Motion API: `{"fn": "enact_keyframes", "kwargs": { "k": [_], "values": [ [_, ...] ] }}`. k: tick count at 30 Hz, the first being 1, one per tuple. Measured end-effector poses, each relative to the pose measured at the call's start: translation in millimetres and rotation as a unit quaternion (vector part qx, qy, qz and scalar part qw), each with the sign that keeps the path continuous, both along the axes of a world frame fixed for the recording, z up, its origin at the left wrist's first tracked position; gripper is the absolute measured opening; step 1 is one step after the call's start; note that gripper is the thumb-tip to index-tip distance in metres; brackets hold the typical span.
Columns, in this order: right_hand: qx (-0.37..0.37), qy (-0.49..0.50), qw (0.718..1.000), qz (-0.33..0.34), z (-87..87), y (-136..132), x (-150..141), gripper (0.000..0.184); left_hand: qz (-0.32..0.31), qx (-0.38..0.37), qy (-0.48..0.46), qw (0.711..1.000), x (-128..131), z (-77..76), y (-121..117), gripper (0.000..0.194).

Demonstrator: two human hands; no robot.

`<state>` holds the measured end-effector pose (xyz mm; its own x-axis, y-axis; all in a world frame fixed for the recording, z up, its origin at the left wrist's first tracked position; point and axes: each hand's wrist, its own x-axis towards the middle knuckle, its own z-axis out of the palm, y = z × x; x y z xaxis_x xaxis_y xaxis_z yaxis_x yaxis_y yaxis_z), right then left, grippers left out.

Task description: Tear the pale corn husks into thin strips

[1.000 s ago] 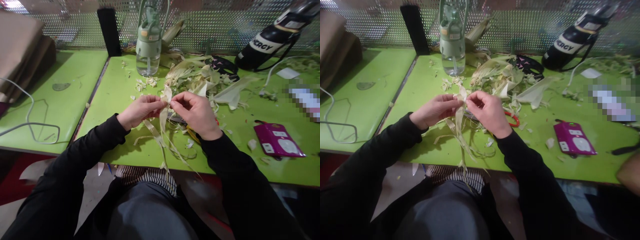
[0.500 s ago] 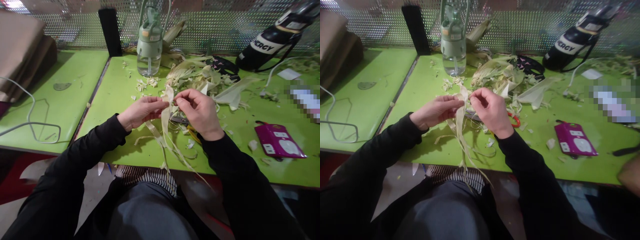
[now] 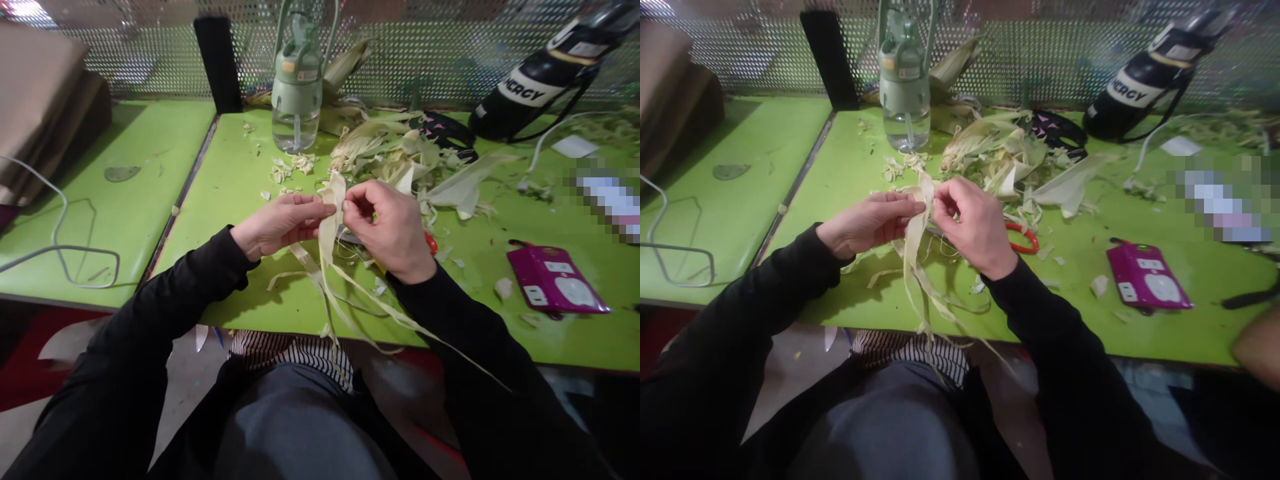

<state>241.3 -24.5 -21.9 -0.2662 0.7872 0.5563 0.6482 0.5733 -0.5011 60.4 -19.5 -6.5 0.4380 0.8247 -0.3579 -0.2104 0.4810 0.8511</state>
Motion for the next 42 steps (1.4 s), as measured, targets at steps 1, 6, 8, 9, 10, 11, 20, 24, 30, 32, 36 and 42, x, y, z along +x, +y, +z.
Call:
{"fn": "enact_keyframes", "kwargs": {
  "k": [1,6,8,9,10,11,20,24,30,32,36,42],
  "values": [
    [0.008,-0.006,1.000,-0.008,-0.6,0.7,0.5,0.007,-0.001,-0.008,0.000,1.000,0.1,0.9,-0.3,0.022],
    [0.013,0.013,0.999,-0.036,-3.1,8.6,6.0,0.008,-0.010,-0.022,-0.005,1.000,-0.2,2.8,-1.5,0.022],
    [0.006,0.031,0.998,-0.050,-3.1,12.3,10.0,0.008,-0.020,-0.021,-0.001,1.000,-0.8,2.0,-1.2,0.020],
    [0.001,0.046,0.997,-0.058,-2.5,13.5,12.1,0.008,-0.024,-0.019,0.003,1.000,-1.0,1.4,-1.0,0.020],
    [-0.009,0.067,0.996,-0.062,-1.4,14.0,13.8,0.009,-0.026,-0.013,0.006,1.000,-1.2,0.8,-1.0,0.020],
    [-0.027,0.089,0.994,-0.058,0.1,13.6,15.1,0.010,-0.025,-0.003,0.008,1.000,-1.2,0.2,-0.9,0.020],
    [-0.154,0.109,0.981,0.039,11.1,-0.7,5.2,0.007,0.008,0.071,0.033,0.997,0.8,-1.1,-1.9,0.022],
    [-0.146,0.101,0.984,0.029,9.9,-0.6,5.2,0.009,0.002,0.085,0.048,0.995,0.8,-1.9,-1.8,0.022],
    [-0.140,0.102,0.985,0.025,9.6,-1.3,5.1,0.009,-0.001,0.093,0.054,0.994,0.6,-3.5,-1.8,0.022],
    [-0.141,0.102,0.985,0.021,9.0,-1.0,4.4,0.009,-0.004,0.095,0.054,0.994,0.7,-3.7,-2.0,0.023],
    [-0.131,0.099,0.986,0.026,7.6,-0.4,3.2,0.008,-0.002,0.088,0.045,0.995,1.4,-3.1,-2.4,0.024],
    [-0.048,0.051,0.997,0.014,5.6,-0.3,2.8,0.007,-0.023,0.026,0.002,0.999,-0.8,-0.5,-1.6,0.021]
  ]
}}
